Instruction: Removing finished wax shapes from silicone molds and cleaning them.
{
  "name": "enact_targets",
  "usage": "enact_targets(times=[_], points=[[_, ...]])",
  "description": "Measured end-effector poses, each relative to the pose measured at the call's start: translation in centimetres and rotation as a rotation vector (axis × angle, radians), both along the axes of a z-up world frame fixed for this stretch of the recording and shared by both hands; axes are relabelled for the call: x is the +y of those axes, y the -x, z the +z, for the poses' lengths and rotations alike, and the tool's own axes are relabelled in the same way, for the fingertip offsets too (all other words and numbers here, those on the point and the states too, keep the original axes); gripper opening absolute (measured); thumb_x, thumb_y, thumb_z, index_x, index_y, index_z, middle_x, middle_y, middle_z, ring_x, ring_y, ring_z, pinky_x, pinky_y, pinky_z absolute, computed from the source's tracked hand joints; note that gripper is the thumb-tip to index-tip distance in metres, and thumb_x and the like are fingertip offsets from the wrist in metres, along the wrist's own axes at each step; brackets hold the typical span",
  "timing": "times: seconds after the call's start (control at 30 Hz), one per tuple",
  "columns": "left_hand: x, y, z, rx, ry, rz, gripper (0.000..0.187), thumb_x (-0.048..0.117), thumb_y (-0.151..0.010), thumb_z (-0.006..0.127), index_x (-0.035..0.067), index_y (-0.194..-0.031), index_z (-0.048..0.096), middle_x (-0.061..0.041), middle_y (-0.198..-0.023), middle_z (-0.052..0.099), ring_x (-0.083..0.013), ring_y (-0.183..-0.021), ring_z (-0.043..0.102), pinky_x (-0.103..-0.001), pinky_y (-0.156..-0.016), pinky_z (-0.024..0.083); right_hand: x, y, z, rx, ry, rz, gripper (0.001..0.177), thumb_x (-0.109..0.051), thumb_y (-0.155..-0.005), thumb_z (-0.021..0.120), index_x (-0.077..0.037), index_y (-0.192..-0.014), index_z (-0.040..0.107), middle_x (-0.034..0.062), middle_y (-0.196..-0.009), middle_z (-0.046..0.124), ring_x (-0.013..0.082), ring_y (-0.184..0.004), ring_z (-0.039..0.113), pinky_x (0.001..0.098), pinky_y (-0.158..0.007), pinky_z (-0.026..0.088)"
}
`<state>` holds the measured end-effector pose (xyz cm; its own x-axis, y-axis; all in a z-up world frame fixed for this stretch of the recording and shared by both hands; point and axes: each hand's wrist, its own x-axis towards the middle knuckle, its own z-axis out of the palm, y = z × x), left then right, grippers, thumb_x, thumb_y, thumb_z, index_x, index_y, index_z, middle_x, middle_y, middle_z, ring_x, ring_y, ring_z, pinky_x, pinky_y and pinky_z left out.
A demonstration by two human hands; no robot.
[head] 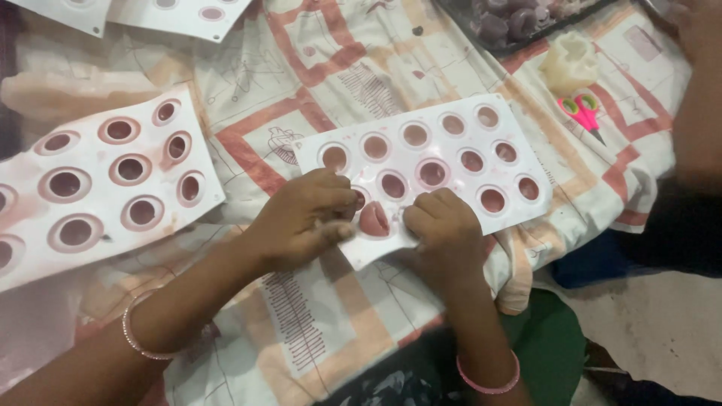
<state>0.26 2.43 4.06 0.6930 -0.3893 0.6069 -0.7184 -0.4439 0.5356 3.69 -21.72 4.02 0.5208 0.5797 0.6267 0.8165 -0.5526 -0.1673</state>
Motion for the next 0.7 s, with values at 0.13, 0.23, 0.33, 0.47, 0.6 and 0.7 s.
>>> enact_targets(times=[0.13,0.23,0.33,0.47,0.6,0.7], points=[[-1.6,0.1,2.2,0.587,-0.091,0.260,0.050,0.056,-0.082,0.068,0.006,-0.078,0.065,-0.012,-0.077,0.061,-0.0273,-0.075,0.059,-0.043,-0.069,0.046,0.8,0.2,0.0,0.016,0.015,0.028,0.025,-0.013,-0.063,0.077,-0.009,-0.075,0.055,0.0071,-0.079,0.052,0.0302,-0.083,0.056,0.0435,-0.072,0.044],[-2.0,0.8,1.8,0.275,-0.248,0.287,0.051,0.053,-0.079,0.074,0.004,-0.070,0.061,-0.013,-0.079,0.057,-0.0302,-0.078,0.053,-0.045,-0.070,0.042,1.0,0.4,-0.1,0.014,0.040,0.029,0.027,-0.014,-0.065,0.079,-0.009,-0.074,0.054,0.0078,-0.078,0.052,0.0311,-0.082,0.054,0.0450,-0.073,0.043],[-2.2,1.2,1.2,0.055,-0.162,0.205,0.034,0.040,-0.083,0.071,0.008,-0.077,0.063,-0.011,-0.085,0.058,-0.0303,-0.083,0.052,-0.043,-0.073,0.042,1.0,0.4,-0.2,0.018,0.070,-0.006,0.026,-0.012,-0.060,0.077,-0.009,-0.076,0.056,0.0068,-0.080,0.053,0.0305,-0.085,0.055,0.0445,-0.074,0.043],[-3.1,1.7,1.0,0.056,-0.248,0.257,0.024,0.030,-0.085,0.067,0.007,-0.080,0.063,-0.010,-0.087,0.060,-0.0296,-0.086,0.054,-0.044,-0.078,0.041,1.4,0.8,0.1,0.000,0.051,-0.027,0.030,-0.015,-0.058,0.079,-0.009,-0.077,0.057,0.0074,-0.081,0.054,0.0308,-0.085,0.054,0.0453,-0.074,0.042],[-3.7,2.1,0.7,-0.065,-0.178,0.434,0.023,0.024,-0.091,0.063,0.001,-0.095,0.063,-0.014,-0.097,0.062,-0.0318,-0.099,0.055,-0.046,-0.092,0.040,1.1,1.2,-0.9,-0.008,-0.051,-0.155,0.030,-0.011,-0.056,0.074,-0.008,-0.082,0.058,0.0088,-0.086,0.057,0.0326,-0.086,0.059,0.0441,-0.072,0.046],[-3.6,2.2,0.4,-0.050,-0.133,0.450,0.027,0.024,-0.092,0.062,-0.001,-0.103,0.064,-0.015,-0.099,0.063,-0.0326,-0.103,0.055,-0.047,-0.094,0.039,0.9,1.4,-1.5,0.022,-0.084,-0.247,0.028,-0.007,-0.062,0.072,-0.008,-0.088,0.061,0.0092,-0.090,0.061,0.0321,-0.084,0.063,0.0431,-0.069,0.050]])
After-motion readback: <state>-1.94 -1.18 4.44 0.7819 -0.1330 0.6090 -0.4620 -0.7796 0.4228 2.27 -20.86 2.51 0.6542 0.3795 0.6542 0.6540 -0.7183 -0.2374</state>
